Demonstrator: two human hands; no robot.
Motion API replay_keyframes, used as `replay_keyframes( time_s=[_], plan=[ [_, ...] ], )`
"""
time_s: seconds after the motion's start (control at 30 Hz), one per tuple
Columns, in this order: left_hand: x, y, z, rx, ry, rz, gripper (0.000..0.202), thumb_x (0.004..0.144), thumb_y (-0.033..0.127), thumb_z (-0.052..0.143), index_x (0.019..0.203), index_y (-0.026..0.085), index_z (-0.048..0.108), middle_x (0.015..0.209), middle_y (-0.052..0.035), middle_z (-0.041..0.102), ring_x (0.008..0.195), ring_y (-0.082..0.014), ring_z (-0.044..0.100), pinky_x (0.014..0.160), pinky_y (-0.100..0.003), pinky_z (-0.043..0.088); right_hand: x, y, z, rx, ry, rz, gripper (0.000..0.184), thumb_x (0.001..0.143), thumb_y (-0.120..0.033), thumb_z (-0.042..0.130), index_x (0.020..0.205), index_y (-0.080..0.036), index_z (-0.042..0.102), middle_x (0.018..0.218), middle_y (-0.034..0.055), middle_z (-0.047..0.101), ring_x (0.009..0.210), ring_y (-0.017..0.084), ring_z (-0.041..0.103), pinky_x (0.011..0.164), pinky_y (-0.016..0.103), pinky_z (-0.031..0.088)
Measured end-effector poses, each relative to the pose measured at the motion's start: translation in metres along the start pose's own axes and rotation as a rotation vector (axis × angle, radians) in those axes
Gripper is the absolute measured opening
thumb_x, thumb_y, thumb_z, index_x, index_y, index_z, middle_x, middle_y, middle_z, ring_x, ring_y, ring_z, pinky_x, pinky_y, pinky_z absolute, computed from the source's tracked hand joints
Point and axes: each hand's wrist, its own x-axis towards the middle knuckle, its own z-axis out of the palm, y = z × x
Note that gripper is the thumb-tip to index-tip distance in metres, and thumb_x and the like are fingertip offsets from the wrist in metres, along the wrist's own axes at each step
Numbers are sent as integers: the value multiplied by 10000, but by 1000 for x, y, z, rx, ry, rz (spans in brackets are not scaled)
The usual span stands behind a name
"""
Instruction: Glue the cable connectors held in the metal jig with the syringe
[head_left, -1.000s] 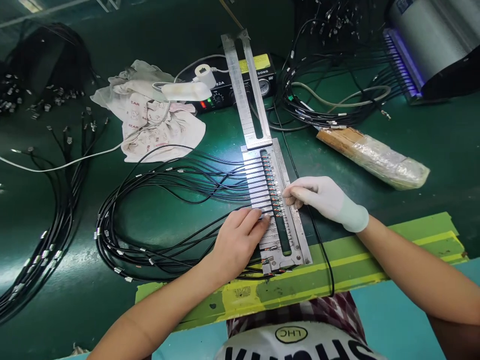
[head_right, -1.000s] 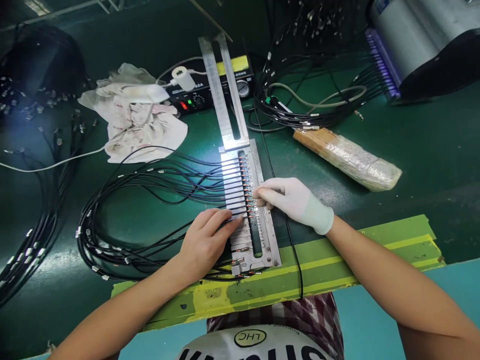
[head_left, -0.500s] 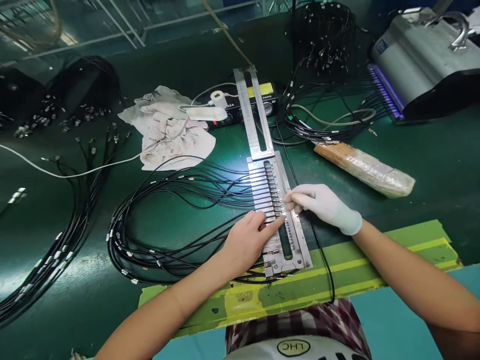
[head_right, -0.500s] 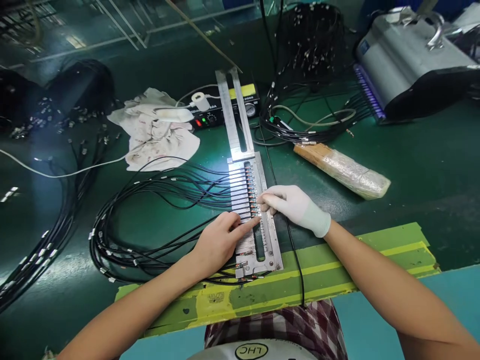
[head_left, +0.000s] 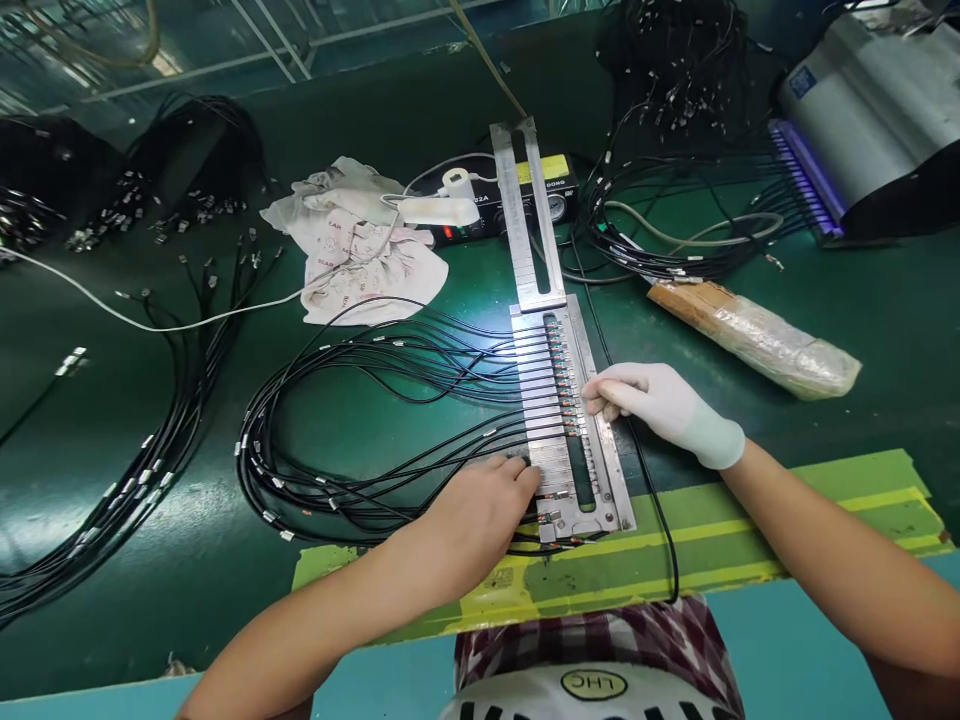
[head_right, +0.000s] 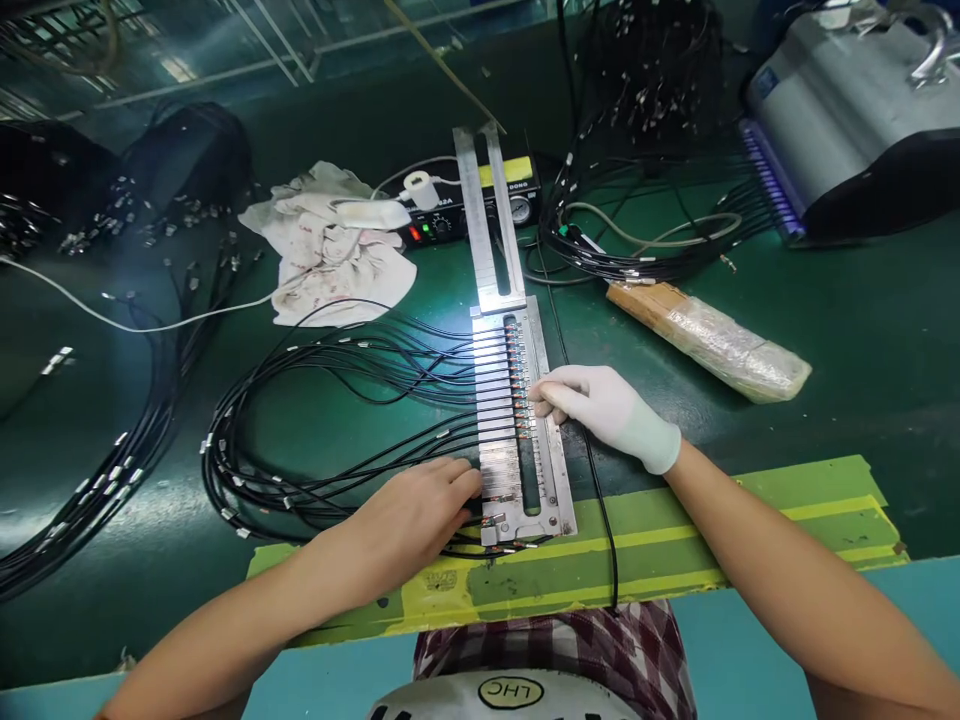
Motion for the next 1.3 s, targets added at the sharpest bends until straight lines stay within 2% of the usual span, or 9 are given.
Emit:
replay_keyframes(
  time_s=[0.13,0.3,0.4,0.5,0.6,0.77,0.9,1.07,1.3],
  plan=[
    [3,-5,1,43,43,-6,37,910,139,583,896,172,574,866,-60,631,786,-264,596,695,-402,497,0,-1,1,-3,4,38,351,956,-496,583,1052,-195,735,954,46,753,777,145,668,760,274,531],
    [13,-12,9,-318,445,-14,130,1008,192,476,1020,162,602,978,-59,637,913,-203,603,806,-335,514,2,1,0,-41,0,16,368,961,-497,571,1070,-186,736,919,48,750,761,147,663,746,277,523],
    [23,-14,23,-454,537,10,173,1021,199,454,1053,159,620,1002,-66,611,922,-177,592,822,-302,515,3,3,-1,-70,2,-1,380,962,-502,568,1070,-179,737,861,40,741,741,146,658,730,273,513],
    [30,-14,36,-459,521,22,231,1025,175,418,1091,148,638,997,-77,575,882,-164,576,792,-287,520,3,3,-1,-74,6,-11,374,965,-502,565,1067,-184,734,875,33,741,748,140,656,736,266,510],
    [31,-17,39,-413,498,61,253,1013,133,403,1118,136,633,991,-81,567,878,-163,560,778,-281,522,3,2,0,-60,5,-22,373,965,-504,563,1058,-184,730,916,35,744,745,138,653,742,270,515],
    [29,-24,31,-431,473,133,299,1013,113,404,1247,148,585,1066,-92,596,929,-156,577,818,-272,526,3,2,-1,-55,-4,-51,375,965,-499,562,1054,-176,731,922,45,738,746,149,653,745,283,521],
    [30,-26,29,-463,451,145,293,1019,128,411,1250,161,588,1102,-92,607,964,-156,592,851,-272,529,4,4,-1,-44,2,-60,383,961,-495,564,1052,-163,733,907,55,734,731,154,654,724,288,524],
    [34,-26,28,-409,392,101,324,999,105,427,1269,154,600,1073,-85,581,911,-160,582,805,-276,528,5,2,0,-44,12,-73,353,969,-463,561,1043,-169,741,837,32,713,700,134,637,700,267,510],
    [38,-19,18,-425,388,35,289,1027,158,410,1213,164,630,1040,-76,589,901,-154,607,796,-267,534,6,0,1,-18,18,-60,314,972,-418,555,1022,-170,740,863,28,714,694,125,641,695,262,519]
  ],
)
